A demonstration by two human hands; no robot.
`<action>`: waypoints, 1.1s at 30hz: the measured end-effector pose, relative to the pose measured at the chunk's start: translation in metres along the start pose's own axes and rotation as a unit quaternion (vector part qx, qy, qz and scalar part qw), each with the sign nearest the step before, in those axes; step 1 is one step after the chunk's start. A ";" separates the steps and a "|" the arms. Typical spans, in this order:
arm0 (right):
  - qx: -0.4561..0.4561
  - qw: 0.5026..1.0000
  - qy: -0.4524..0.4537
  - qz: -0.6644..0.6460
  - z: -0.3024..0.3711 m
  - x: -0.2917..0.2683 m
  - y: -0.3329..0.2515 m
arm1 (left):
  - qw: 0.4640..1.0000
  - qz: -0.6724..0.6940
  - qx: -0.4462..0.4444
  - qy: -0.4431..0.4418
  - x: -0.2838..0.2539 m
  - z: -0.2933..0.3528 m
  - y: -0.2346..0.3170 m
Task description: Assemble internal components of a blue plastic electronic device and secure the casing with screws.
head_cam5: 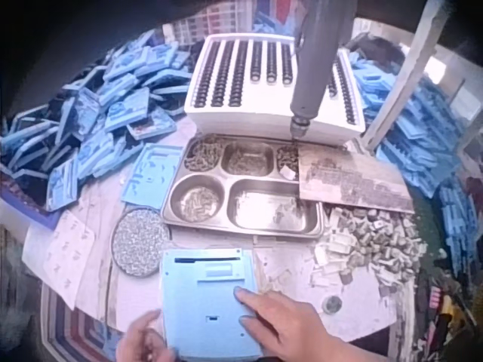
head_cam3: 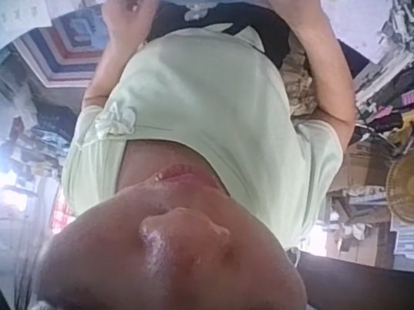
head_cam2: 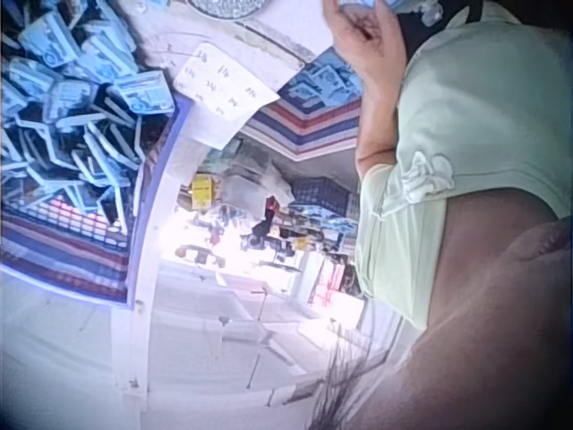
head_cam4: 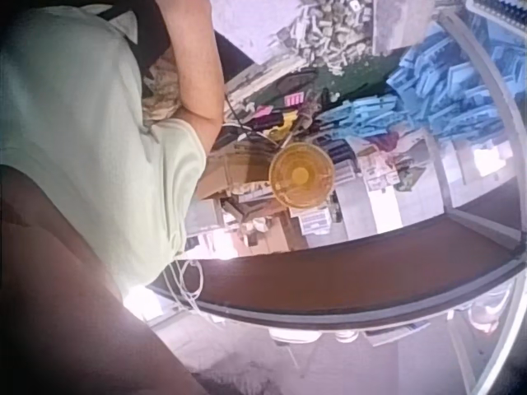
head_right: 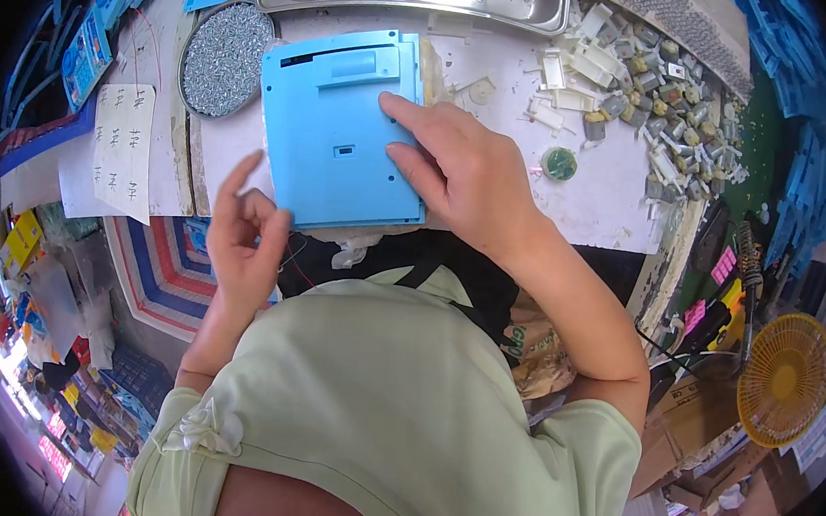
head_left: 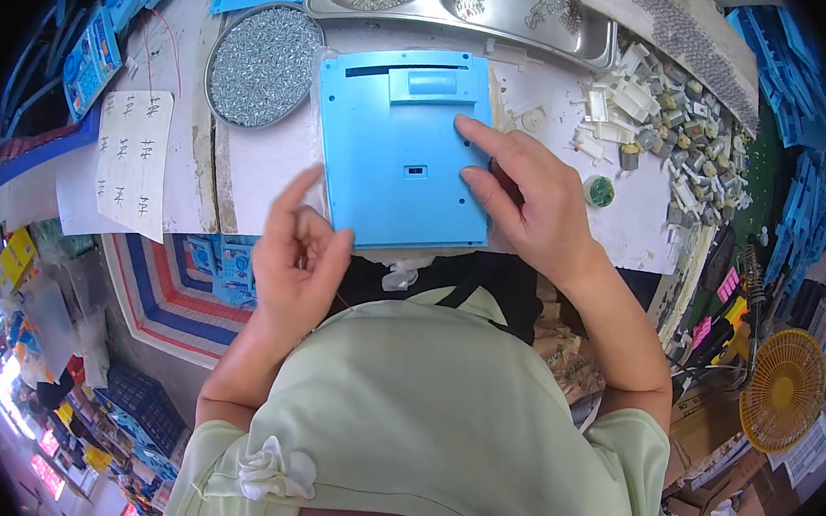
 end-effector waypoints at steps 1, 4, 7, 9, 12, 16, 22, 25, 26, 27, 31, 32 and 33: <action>0.000 1.000 -0.002 0.002 0.001 0.000 0.000 | 1.000 0.003 0.001 0.011 -0.001 -0.005 0.000; 0.037 0.998 0.021 -0.042 0.003 0.002 0.003 | 1.000 0.016 0.001 0.025 -0.003 -0.024 0.005; 0.056 0.997 0.030 -0.053 0.006 0.001 0.008 | 0.996 0.080 -0.023 -0.006 0.001 -0.031 0.012; 0.074 0.990 0.024 -0.117 0.013 0.002 0.016 | 0.980 0.182 -0.069 -0.031 0.005 -0.033 0.015; 0.125 0.960 0.031 -0.247 0.017 0.005 0.021 | 0.945 0.276 -0.149 -0.089 0.011 -0.037 0.018; 0.195 0.905 0.121 -0.359 0.020 -0.013 0.026 | 0.906 0.405 -0.088 -0.089 0.000 -0.043 0.006; 0.124 0.985 -0.026 -0.118 0.012 -0.019 0.016 | 0.829 0.554 -0.055 0.050 -0.026 -0.051 -0.008; 0.025 0.998 -0.050 -0.004 0.002 -0.014 0.005 | 0.748 0.658 -0.076 0.021 -0.030 -0.048 -0.040; -0.006 0.999 -0.048 0.022 0.001 -0.013 0.005 | 0.744 0.662 -0.085 0.030 -0.027 -0.045 -0.044; -0.036 0.997 -0.045 0.047 0.000 -0.013 0.006 | 0.740 0.665 -0.095 0.038 -0.024 -0.044 -0.045; -0.064 0.991 -0.081 0.084 -0.008 -0.016 0.000 | 0.737 0.667 -0.101 0.031 -0.013 -0.040 -0.048; -0.067 0.992 -0.089 0.066 -0.009 -0.015 0.001 | 0.743 0.659 -0.110 0.035 -0.008 -0.040 -0.046; -0.070 0.991 -0.099 0.049 -0.012 -0.014 0.003 | 0.760 0.621 -0.149 0.120 0.002 -0.037 -0.037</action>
Point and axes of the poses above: each hand's wrist, its own z-axis away from the middle knuckle, its own x-axis out of the palm, y = z × x, the point moved 4 cm from there along -z, towards the middle knuckle, and after that the axes turned 2 degrees about -y, right-handed, at the moved point
